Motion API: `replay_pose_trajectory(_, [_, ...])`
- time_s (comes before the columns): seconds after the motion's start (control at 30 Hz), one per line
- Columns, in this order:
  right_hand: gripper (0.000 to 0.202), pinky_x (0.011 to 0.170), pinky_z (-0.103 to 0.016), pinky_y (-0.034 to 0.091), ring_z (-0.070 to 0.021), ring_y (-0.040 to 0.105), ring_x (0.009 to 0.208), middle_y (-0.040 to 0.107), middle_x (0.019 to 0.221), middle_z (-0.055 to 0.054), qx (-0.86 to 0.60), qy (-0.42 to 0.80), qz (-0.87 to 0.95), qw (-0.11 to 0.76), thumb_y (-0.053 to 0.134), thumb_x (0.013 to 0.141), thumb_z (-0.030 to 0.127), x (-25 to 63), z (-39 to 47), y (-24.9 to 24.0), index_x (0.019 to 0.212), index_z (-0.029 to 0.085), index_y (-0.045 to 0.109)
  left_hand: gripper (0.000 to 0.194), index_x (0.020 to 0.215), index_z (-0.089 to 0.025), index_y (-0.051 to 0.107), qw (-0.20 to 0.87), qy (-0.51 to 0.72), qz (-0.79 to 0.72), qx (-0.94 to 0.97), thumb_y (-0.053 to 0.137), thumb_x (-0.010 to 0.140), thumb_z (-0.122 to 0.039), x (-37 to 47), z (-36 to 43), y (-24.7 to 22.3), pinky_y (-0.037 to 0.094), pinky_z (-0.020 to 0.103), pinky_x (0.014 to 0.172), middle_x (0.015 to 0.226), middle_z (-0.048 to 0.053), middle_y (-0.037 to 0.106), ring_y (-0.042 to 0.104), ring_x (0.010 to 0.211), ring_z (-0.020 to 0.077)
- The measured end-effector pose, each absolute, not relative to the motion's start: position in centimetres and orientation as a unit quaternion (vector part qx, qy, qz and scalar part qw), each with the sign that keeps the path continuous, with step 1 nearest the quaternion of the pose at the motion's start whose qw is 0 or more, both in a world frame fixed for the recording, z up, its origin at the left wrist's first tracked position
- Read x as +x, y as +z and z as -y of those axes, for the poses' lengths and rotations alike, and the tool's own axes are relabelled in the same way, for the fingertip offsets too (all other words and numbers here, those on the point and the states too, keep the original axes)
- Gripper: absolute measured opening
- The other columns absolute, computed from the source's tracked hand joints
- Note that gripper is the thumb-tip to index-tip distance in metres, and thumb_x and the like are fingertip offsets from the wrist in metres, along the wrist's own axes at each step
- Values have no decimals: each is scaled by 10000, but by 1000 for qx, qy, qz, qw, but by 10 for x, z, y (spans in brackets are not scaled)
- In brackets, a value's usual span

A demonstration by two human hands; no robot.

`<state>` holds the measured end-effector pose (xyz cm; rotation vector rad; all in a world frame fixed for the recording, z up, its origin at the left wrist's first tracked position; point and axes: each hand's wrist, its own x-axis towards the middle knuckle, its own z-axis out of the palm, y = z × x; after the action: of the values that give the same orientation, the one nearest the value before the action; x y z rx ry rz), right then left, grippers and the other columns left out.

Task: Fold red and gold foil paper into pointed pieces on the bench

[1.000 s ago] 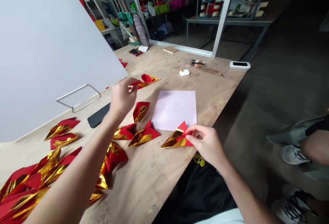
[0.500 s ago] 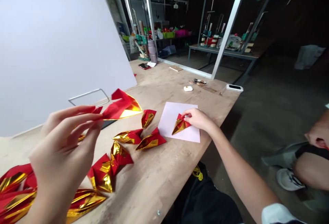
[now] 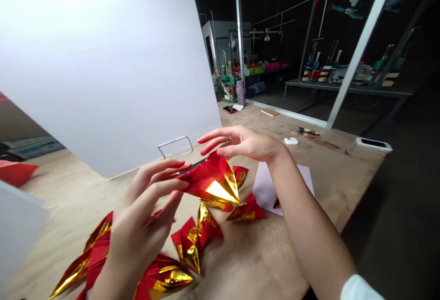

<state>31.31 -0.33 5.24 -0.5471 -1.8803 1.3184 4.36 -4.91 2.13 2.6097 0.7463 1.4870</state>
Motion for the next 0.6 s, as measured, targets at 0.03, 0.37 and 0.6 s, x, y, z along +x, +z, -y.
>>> replay_pose_trajectory(0.03, [432,882,-291,591,-193,702,1107,744,1225,-88,-201,520,733,389,723,911,256,313,-2,51,1336,222,651,247,1027,-281,680,25,498,-241,832,608,932,-65,40,48,22,659,391,900,1244,56,632,691,1121,224])
replay_pose_trajectory(0.37, [389,811,-367,659,-253,766,944,786,1040,-99,-200,537,679,459,885,743,243,296,-18,23,1118,253,786,284,1115,-214,658,-19,467,-258,845,555,949,-7,33,55,25,645,305,888,1216,106,635,681,1139,189])
replay_pose_trajectory(0.6, [265,739,-306,645,-220,746,863,747,1007,-97,-162,537,723,403,834,798,261,288,-16,28,1062,244,815,315,1200,-196,648,-54,417,-295,858,574,948,-23,35,56,19,621,280,820,1196,115,627,671,1082,181])
